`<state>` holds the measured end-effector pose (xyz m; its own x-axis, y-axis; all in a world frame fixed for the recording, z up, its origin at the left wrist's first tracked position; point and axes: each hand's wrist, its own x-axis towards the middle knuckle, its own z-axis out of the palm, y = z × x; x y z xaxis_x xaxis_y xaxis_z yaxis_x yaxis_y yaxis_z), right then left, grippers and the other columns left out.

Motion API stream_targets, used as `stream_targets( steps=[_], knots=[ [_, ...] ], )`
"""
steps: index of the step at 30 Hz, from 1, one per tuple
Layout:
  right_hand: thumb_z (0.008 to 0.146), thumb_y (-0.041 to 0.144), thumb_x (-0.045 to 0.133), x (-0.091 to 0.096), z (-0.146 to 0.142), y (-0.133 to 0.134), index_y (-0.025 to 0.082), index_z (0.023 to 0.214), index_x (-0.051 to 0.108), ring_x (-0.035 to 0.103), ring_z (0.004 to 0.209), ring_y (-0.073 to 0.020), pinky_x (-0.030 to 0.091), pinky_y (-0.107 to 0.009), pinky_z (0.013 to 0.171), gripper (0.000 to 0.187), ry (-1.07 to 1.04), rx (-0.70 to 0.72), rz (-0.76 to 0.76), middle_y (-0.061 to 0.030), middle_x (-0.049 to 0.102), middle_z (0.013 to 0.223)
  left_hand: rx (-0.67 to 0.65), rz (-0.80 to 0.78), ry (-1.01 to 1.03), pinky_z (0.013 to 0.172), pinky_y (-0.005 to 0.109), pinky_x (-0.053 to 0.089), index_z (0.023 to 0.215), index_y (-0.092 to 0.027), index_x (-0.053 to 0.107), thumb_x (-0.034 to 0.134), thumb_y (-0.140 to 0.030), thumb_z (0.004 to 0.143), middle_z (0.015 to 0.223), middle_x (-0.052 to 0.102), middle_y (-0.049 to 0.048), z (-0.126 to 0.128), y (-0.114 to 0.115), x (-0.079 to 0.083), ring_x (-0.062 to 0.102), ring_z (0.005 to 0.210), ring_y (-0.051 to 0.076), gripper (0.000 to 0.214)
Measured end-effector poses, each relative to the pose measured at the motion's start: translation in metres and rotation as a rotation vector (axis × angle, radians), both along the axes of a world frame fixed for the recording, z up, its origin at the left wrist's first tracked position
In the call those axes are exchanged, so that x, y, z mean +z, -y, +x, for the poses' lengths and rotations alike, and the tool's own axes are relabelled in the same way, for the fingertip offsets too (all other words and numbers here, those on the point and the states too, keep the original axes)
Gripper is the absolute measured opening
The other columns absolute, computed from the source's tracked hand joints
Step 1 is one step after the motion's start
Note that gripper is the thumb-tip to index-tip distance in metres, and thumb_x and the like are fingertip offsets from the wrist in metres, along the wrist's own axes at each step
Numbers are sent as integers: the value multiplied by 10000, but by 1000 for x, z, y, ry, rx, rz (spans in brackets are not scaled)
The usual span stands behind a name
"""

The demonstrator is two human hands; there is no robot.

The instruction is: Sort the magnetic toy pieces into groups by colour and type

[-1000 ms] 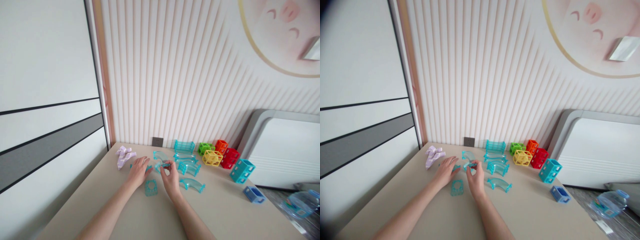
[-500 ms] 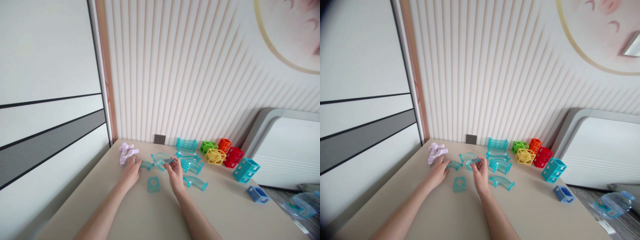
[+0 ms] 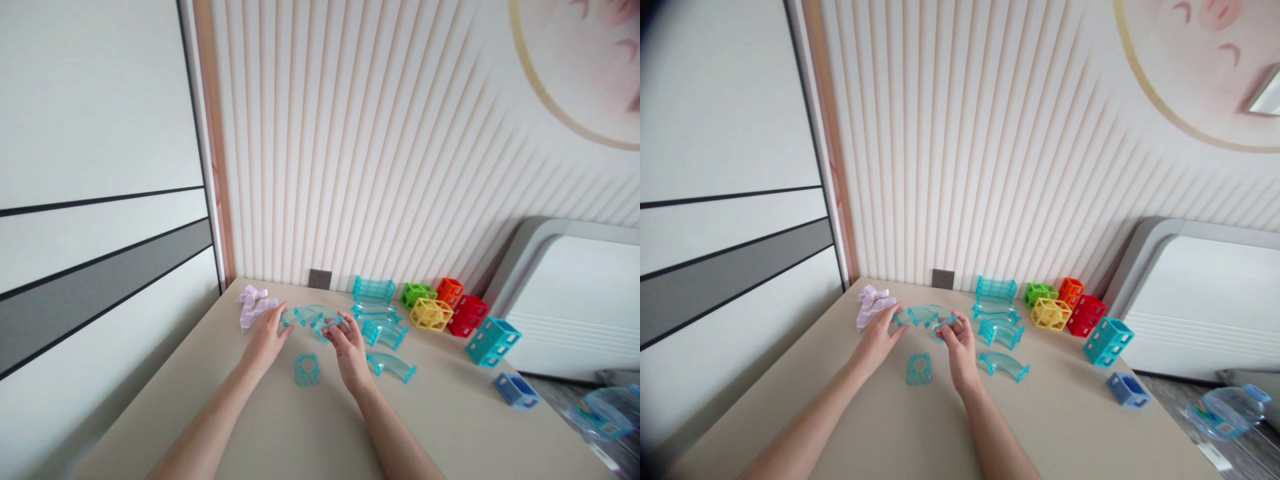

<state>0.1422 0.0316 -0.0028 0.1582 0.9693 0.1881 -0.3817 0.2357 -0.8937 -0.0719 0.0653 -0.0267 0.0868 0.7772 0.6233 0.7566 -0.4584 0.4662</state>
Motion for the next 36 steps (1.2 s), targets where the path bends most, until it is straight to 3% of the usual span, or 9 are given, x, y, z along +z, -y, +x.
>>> stream_targets(
  steps=[7, 15, 23, 36],
  knots=[
    [736, 460, 840, 1, -3, 3, 240, 1145, 600, 734, 809, -233, 585, -433, 825, 523, -15, 60, -22, -46, 725, 951, -98, 84, 106, 959, 425, 575, 1312, -223, 514, 637, -205, 898, 1182, 708, 112, 11, 7, 0, 696, 1110, 266, 433],
    [754, 482, 826, -1, -4, 4, 228, 1156, 628, 742, 783, -224, 620, -392, 727, 516, 112, 28, 9, -60, 651, 1091, -94, 72, 126, 962, 442, 567, 1252, -226, 541, 631, -170, 892, 1169, 705, 103, 12, 8, 1, 685, 1110, 264, 375],
    [756, 532, 804, -5, -3, 1, 204, 1208, 656, 616, 612, -136, 526, -270, 523, 577, 224, -71, 25, -64, 673, 994, -82, 31, 147, 959, 434, 566, 1282, -236, 524, 661, -202, 884, 1201, 703, 108, 15, 9, 1, 689, 1109, 264, 422],
    [790, 585, 749, -6, -1, 1, 170, 1162, 667, 543, 571, -125, 451, -240, 495, 563, 409, -153, 55, -33, 657, 856, -106, -33, 204, 974, 435, 568, 1359, -245, 495, 663, -213, 883, 1294, 685, 117, 16, 7, -4, 677, 1169, 269, 506]
  ],
)
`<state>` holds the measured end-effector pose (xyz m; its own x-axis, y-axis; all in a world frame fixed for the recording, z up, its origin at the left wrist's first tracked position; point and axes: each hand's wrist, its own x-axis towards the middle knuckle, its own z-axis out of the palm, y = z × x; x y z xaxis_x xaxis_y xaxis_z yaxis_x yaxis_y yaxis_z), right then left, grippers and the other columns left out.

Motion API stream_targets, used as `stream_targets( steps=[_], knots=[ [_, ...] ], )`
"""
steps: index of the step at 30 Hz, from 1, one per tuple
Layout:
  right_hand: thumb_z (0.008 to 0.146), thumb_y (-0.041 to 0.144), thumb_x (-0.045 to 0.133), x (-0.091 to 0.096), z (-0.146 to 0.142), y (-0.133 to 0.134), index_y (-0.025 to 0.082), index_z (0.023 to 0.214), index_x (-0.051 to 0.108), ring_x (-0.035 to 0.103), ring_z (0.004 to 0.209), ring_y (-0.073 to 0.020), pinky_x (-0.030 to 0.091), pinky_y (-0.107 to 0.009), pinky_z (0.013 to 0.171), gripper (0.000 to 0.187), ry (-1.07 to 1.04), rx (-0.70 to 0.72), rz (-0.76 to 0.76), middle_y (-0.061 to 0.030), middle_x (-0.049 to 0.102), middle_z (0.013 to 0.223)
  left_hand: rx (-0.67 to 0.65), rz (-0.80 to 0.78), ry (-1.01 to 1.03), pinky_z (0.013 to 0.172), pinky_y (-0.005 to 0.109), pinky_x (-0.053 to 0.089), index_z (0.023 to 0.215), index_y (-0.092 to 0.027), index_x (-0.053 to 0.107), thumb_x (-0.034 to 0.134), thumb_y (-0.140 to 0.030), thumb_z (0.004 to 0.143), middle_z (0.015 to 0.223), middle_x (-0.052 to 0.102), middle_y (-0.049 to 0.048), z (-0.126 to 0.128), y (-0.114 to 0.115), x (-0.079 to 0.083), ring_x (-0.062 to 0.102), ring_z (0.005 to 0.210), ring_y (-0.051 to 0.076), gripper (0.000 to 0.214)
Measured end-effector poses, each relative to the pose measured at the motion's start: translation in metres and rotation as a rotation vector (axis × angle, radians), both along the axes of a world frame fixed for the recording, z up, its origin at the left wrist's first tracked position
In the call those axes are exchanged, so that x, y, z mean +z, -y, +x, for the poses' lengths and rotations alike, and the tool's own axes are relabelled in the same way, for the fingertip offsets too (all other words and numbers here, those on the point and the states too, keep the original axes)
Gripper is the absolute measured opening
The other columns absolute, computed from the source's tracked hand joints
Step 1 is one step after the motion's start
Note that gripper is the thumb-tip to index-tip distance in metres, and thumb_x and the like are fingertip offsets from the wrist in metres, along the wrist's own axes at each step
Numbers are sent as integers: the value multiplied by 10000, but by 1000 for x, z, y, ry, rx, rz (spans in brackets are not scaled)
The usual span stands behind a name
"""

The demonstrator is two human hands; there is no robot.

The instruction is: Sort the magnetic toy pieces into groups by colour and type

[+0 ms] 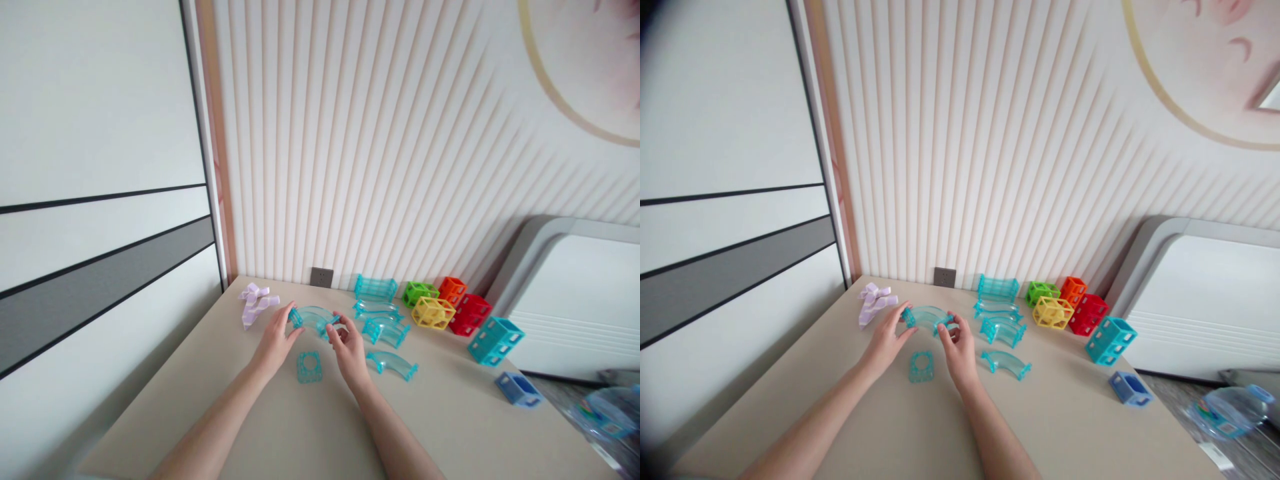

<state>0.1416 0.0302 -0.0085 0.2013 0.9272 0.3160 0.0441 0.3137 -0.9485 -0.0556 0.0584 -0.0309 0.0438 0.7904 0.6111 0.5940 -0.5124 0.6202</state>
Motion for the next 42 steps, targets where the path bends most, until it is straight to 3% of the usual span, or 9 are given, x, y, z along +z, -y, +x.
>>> stream_targets(
  steps=[8, 25, 32, 42],
  knots=[
    [809, 529, 746, 3, 1, 4, 184, 1089, 705, 550, 573, -149, 470, -269, 518, 446, 206, -113, 48, -24, 648, 795, -3, 19, 4, 948, 426, 580, 1370, -242, 484, 661, -210, 885, 1293, 686, 120, 1, -1, -2, 684, 1150, 265, 517],
    [850, 516, 712, 4, 1, 5, 176, 1077, 713, 598, 662, -180, 511, -298, 595, 409, 250, -138, 89, -54, 665, 841, 30, 27, 6, 863, 374, 609, 1360, -215, 491, 707, -233, 876, 1231, 708, 119, 4, 1, -2, 734, 970, 231, 531],
    [887, 493, 674, 4, 2, 5, 186, 1053, 715, 645, 800, -199, 544, -302, 655, 351, 363, -145, 145, -96, 670, 1027, 36, 53, 57, 828, 381, 620, 1317, -213, 529, 699, -258, 880, 1199, 714, 114, 3, 1, 2, 740, 899, 223, 471],
    [912, 526, 615, -10, 3, 0, 141, 1225, 676, 656, 760, -207, 548, -320, 647, 500, 410, -140, 84, -103, 702, 962, 49, 107, 90, 846, 408, 622, 1265, -203, 574, 651, -334, 913, 1158, 723, 122, 4, 3, 6, 734, 953, 247, 383]
  ],
)
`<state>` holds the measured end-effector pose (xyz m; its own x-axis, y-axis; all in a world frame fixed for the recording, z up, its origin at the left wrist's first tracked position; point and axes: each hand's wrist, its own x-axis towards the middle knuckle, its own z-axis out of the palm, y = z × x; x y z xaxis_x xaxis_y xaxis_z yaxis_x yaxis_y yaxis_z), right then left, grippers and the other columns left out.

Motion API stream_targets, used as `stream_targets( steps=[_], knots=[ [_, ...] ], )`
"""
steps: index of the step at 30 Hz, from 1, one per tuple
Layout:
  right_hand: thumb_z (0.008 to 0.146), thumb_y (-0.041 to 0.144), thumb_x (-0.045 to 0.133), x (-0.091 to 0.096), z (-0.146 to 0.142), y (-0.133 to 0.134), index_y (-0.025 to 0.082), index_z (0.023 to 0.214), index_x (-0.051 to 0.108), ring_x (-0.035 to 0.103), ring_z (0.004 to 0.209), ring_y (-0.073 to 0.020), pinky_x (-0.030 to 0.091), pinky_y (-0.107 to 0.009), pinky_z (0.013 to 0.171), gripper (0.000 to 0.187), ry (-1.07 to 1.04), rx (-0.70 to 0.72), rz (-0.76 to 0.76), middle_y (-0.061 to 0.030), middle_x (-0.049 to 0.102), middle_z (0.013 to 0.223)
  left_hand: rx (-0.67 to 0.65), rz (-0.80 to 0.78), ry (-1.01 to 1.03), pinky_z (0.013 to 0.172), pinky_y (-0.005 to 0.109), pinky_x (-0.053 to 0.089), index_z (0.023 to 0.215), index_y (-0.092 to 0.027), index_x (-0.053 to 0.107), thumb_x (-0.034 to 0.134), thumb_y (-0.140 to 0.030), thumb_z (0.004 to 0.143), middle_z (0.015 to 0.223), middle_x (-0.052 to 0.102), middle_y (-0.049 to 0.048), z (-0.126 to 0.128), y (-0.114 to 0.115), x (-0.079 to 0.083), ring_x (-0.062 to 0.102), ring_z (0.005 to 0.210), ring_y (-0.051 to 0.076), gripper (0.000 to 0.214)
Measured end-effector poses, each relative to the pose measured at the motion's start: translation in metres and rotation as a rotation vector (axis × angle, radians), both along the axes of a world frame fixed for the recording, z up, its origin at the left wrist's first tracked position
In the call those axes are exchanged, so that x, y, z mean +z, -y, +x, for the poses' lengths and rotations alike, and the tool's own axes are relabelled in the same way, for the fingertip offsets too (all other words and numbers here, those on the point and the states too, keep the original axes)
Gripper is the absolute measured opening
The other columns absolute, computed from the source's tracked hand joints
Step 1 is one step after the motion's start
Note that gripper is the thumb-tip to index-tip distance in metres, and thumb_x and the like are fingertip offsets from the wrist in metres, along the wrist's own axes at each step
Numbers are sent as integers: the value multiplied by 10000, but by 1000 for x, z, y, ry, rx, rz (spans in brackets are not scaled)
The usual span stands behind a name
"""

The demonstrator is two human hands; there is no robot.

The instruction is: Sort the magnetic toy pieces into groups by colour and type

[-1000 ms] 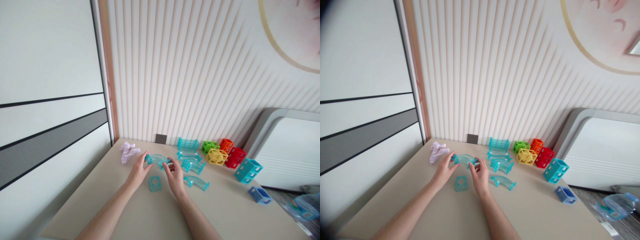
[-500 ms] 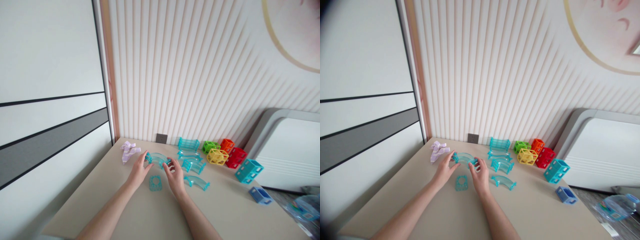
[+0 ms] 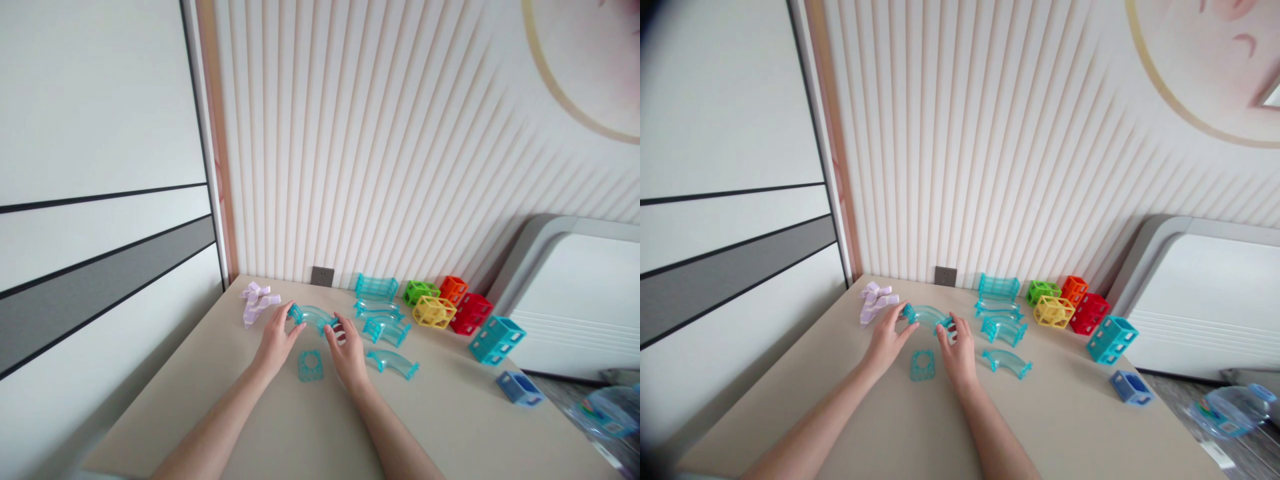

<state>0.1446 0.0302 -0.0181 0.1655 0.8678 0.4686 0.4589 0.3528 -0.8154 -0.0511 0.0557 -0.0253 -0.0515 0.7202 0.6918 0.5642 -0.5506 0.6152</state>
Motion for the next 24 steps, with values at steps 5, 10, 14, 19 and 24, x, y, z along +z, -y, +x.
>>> stream_targets(
  steps=[5, 10, 14, 19, 24],
  knots=[
    [863, 510, 687, -2, -1, 0, 159, 1308, 642, 659, 806, -217, 557, -326, 665, 568, 17, 6, 29, -116, 696, 1039, -4, -4, 74, 864, 412, 631, 1243, -196, 585, 638, -353, 916, 1163, 714, 129, 2, 1, 4, 737, 986, 249, 366],
    [851, 494, 694, -5, -2, -2, 161, 1304, 642, 661, 818, -227, 560, -348, 706, 564, 4, -23, 19, -107, 713, 1017, -30, 0, 129, 894, 415, 632, 1243, -196, 585, 655, -351, 908, 1178, 703, 128, 5, 4, 7, 729, 1025, 247, 376],
    [843, 505, 693, -6, -2, -2, 142, 1310, 640, 680, 843, -242, 566, -375, 771, 594, -18, -24, -16, -114, 739, 1018, -34, 5, 157, 899, 424, 635, 1238, -195, 591, 666, -349, 901, 1184, 702, 130, 6, 6, 9, 731, 1024, 250, 378],
    [823, 538, 709, -1, -3, 2, 116, 1322, 641, 691, 859, -261, 573, -400, 810, 657, -17, -42, -21, -126, 755, 1017, -44, -5, 223, 892, 439, 642, 1227, -205, 597, 681, -352, 885, 1198, 699, 127, 9, 7, 8, 728, 1040, 259, 382],
    [851, 583, 665, 11, 5, 5, 125, 1289, 670, 699, 880, -274, 583, -411, 809, 634, -2, -84, 45, -143, 760, 1038, -86, -96, 359, 932, 459, 627, 1233, -192, 582, 701, -371, 857, 1233, 678, 147, 25, 11, 8, 714, 1100, 275, 433]
  ],
)
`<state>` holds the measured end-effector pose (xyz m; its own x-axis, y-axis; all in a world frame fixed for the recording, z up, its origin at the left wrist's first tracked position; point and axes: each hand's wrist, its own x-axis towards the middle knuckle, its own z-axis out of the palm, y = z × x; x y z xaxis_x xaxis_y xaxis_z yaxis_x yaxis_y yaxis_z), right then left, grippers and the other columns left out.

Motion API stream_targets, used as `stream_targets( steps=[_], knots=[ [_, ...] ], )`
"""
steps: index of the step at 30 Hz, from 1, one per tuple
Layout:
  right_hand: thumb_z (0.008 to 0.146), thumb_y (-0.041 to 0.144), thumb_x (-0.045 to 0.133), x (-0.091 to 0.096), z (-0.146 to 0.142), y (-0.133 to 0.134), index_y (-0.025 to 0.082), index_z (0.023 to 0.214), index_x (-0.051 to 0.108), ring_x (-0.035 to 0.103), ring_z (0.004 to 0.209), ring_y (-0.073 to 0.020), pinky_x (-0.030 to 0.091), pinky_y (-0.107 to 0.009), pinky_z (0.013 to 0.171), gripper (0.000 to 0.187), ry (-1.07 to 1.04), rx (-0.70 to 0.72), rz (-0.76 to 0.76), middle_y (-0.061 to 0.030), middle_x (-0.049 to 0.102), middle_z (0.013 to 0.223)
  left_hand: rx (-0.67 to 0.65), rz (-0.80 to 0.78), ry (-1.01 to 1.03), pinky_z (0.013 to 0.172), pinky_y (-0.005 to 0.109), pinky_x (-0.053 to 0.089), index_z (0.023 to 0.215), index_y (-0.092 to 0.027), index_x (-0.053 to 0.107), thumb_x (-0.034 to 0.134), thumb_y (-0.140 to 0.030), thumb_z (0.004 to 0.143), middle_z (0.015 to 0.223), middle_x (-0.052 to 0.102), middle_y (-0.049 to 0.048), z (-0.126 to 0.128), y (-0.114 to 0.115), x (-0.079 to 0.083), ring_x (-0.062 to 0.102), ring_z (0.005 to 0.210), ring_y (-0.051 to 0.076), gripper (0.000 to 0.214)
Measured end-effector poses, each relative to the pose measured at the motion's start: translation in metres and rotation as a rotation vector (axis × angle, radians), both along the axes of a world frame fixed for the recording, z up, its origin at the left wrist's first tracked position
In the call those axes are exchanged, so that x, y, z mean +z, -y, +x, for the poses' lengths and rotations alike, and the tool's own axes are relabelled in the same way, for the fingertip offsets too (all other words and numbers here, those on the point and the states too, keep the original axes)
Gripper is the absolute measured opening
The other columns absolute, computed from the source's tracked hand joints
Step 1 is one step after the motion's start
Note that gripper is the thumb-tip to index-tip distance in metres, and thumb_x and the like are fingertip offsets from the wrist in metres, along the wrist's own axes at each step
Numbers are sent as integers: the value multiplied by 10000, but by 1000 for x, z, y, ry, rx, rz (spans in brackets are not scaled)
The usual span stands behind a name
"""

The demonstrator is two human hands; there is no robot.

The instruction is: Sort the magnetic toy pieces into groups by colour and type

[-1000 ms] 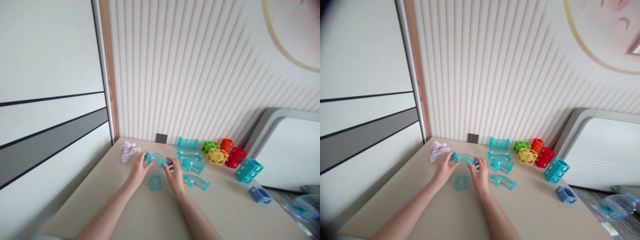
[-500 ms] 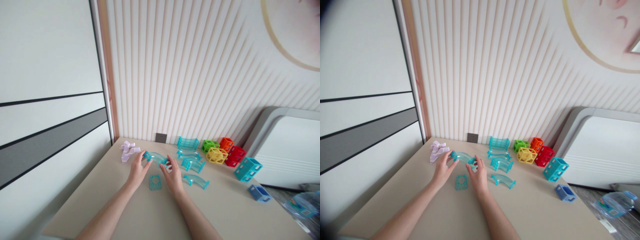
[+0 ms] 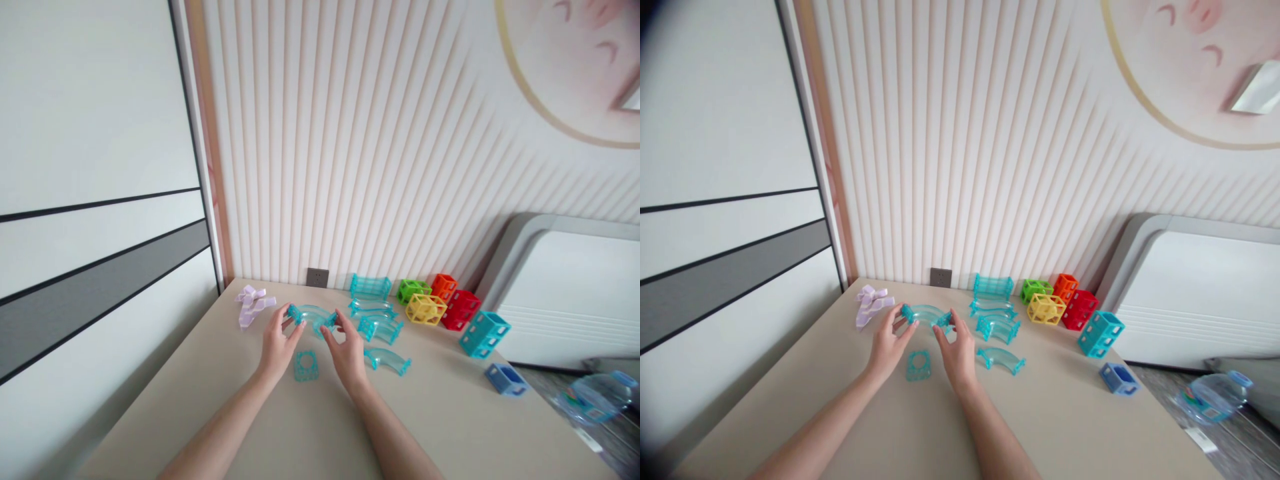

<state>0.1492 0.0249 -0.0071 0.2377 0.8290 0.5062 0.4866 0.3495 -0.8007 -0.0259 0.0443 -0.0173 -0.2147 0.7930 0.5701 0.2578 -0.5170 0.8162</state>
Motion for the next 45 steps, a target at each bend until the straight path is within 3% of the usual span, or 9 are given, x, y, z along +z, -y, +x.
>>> stream_targets(
  steps=[5, 10, 15, 19, 24, 32, 45],
  knots=[
    [854, 577, 661, 13, 33, 9, 142, 1290, 675, 712, 910, -282, 586, -420, 835, 617, 68, -69, 45, -148, 762, 1073, -120, -71, 102, 1001, 457, 590, 1279, -188, 557, 687, -379, 867, 1323, 640, 165, 31, 9, 1, 664, 1214, 290, 472],
    [821, 579, 680, 19, 92, 30, 170, 1267, 695, 727, 960, -297, 582, -426, 873, 606, 137, -150, 23, -128, 776, 1065, -230, -116, 113, 986, 445, 594, 1288, -187, 566, 671, -339, 871, 1301, 668, 158, 82, 19, 4, 701, 1155, 279, 455],
    [785, 600, 683, 7, 149, 55, 183, 1274, 685, 733, 994, -328, 588, -429, 847, 643, 132, -237, -84, -132, 779, 1094, -243, -105, -48, 1001, 476, 574, 1297, -198, 583, 697, -250, 849, 1280, 700, 144, 138, 28, 0, 707, 1134, 282, 465],
    [766, 605, 685, -9, 176, 68, 180, 1262, 684, 735, 1003, -345, 586, -455, 866, 653, 125, -292, -125, -134, 786, 1071, -212, -97, -192, 1025, 495, 551, 1280, -200, 598, 728, -178, 814, 1253, 722, 134, 166, 32, -12, 687, 1181, 304, 484],
    [767, 592, 690, -17, 181, 74, 173, 1263, 677, 718, 1059, -342, 560, -471, 937, 650, 128, -312, -154, -141, 768, 1146, -232, -101, -251, 987, 468, 571, 1273, -173, 591, 750, -158, 801, 1226, 732, 153, 171, 30, -25, 709, 1143, 299, 498],
    [752, 577, 677, -18, 176, 73, 208, 1246, 682, 732, 980, -329, 576, -471, 898, 617, 146, -293, -220, -112, 775, 1109, -243, -133, -308, 977, 480, 568, 1237, -195, 578, 741, -144, 800, 1186, 735, 130, 165, 26, -32, 711, 1121, 283, 469],
    [717, 575, 685, -32, 184, 68, 199, 1247, 676, 722, 988, -328, 556, -449, 881, 649, 214, -293, -257, -122, 770, 1071, -214, -166, -348, 1019, 508, 534, 1296, -202, 515, 775, -77, 695, 1268, 678, 150, 169, 28, -45, 664, 1206, 317, 666]
  ],
)
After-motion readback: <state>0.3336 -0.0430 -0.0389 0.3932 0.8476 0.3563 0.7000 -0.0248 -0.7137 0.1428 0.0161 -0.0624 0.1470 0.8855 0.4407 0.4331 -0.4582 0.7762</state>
